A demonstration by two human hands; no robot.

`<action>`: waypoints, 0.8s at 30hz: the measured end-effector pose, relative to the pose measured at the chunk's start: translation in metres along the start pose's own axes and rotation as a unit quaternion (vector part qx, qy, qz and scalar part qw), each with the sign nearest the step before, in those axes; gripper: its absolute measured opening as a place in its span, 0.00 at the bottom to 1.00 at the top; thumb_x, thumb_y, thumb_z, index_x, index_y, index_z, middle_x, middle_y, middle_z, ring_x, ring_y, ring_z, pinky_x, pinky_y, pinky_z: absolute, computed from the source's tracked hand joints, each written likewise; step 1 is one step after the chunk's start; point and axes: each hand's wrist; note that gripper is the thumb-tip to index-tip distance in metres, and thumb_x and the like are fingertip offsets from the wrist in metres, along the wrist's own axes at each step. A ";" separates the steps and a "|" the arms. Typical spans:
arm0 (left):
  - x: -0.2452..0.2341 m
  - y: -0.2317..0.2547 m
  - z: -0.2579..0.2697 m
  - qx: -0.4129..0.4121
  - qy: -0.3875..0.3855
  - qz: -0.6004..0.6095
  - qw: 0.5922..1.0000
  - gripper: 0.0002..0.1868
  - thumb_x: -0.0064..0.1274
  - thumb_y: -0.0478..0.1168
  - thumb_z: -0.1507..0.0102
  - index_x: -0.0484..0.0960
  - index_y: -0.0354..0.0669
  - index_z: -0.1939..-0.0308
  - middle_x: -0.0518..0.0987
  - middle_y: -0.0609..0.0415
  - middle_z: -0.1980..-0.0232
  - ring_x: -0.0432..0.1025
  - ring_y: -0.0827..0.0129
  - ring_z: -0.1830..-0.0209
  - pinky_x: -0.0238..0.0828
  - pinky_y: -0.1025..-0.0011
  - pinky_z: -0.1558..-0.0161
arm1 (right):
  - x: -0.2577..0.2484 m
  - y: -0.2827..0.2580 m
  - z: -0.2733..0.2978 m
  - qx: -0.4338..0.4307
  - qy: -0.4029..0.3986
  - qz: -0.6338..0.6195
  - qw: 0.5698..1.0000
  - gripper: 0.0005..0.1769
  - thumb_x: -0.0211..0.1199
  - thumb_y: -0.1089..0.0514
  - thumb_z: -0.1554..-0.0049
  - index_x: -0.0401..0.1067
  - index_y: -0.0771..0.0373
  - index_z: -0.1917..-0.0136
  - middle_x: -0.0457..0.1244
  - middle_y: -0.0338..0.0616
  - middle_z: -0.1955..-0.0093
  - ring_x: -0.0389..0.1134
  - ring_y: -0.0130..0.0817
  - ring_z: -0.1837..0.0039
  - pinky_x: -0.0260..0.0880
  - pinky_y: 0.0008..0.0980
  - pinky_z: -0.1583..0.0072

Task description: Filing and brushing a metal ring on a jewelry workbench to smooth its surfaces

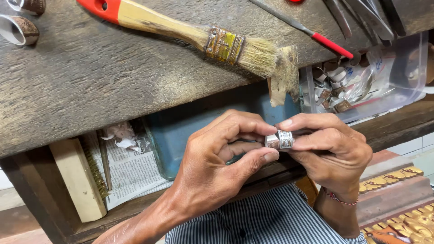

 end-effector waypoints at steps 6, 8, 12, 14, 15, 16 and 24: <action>0.002 -0.001 0.000 -0.021 0.003 0.021 1.000 0.13 0.59 0.35 0.37 0.80 0.35 0.49 0.77 0.48 0.49 0.76 0.71 0.49 0.85 0.72 0.43 | 0.000 -0.002 -0.001 0.003 0.002 0.001 1.000 0.06 0.69 0.65 0.47 0.72 0.61 0.59 0.69 0.57 0.48 0.76 0.40 0.48 0.79 0.29 0.42; 0.002 -0.002 0.000 -0.022 0.005 0.023 0.999 0.13 0.59 0.34 0.37 0.79 0.35 0.49 0.77 0.48 0.50 0.76 0.71 0.49 0.85 0.72 0.43 | 0.001 -0.001 0.000 0.002 0.003 -0.003 1.000 0.06 0.69 0.66 0.47 0.72 0.61 0.59 0.69 0.57 0.48 0.76 0.40 0.48 0.80 0.29 0.42; 0.002 -0.002 0.000 -0.030 0.006 0.025 0.999 0.13 0.59 0.34 0.37 0.79 0.35 0.49 0.78 0.48 0.50 0.77 0.71 0.50 0.86 0.71 0.44 | 0.001 -0.003 -0.001 0.006 0.004 -0.006 1.000 0.07 0.69 0.66 0.47 0.72 0.61 0.59 0.69 0.58 0.48 0.76 0.41 0.48 0.80 0.30 0.42; 0.002 -0.002 0.000 -0.031 0.005 0.024 0.999 0.13 0.59 0.35 0.37 0.79 0.35 0.49 0.78 0.48 0.49 0.78 0.71 0.50 0.86 0.71 0.44 | 0.001 -0.003 -0.001 0.008 0.003 -0.008 1.000 0.07 0.69 0.66 0.47 0.72 0.61 0.59 0.69 0.58 0.48 0.76 0.41 0.47 0.80 0.30 0.42; 0.002 -0.003 0.000 -0.032 0.003 0.023 0.999 0.13 0.59 0.35 0.37 0.79 0.36 0.49 0.78 0.48 0.49 0.78 0.71 0.50 0.86 0.71 0.43 | 0.001 -0.004 -0.001 0.010 0.003 -0.009 1.000 0.07 0.69 0.66 0.47 0.72 0.61 0.59 0.69 0.59 0.48 0.76 0.41 0.47 0.81 0.30 0.42; 0.002 -0.002 0.000 -0.032 0.003 0.023 0.999 0.13 0.59 0.35 0.37 0.79 0.36 0.49 0.78 0.48 0.49 0.78 0.71 0.50 0.86 0.71 0.43 | 0.001 -0.003 -0.001 0.010 0.003 -0.009 1.000 0.07 0.69 0.66 0.47 0.72 0.61 0.59 0.69 0.59 0.48 0.76 0.41 0.47 0.81 0.30 0.42; 0.000 0.001 0.000 -0.005 -0.009 -0.005 1.000 0.12 0.58 0.34 0.36 0.79 0.36 0.50 0.78 0.48 0.49 0.77 0.71 0.51 0.86 0.72 0.45 | 0.000 -0.001 0.003 0.008 0.004 -0.024 1.000 0.05 0.68 0.66 0.46 0.72 0.61 0.60 0.69 0.58 0.48 0.77 0.45 0.45 0.82 0.33 0.40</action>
Point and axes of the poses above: each hand's wrist, its own z-axis away from the middle knuckle, its own x-axis out of the palm, y = z × x
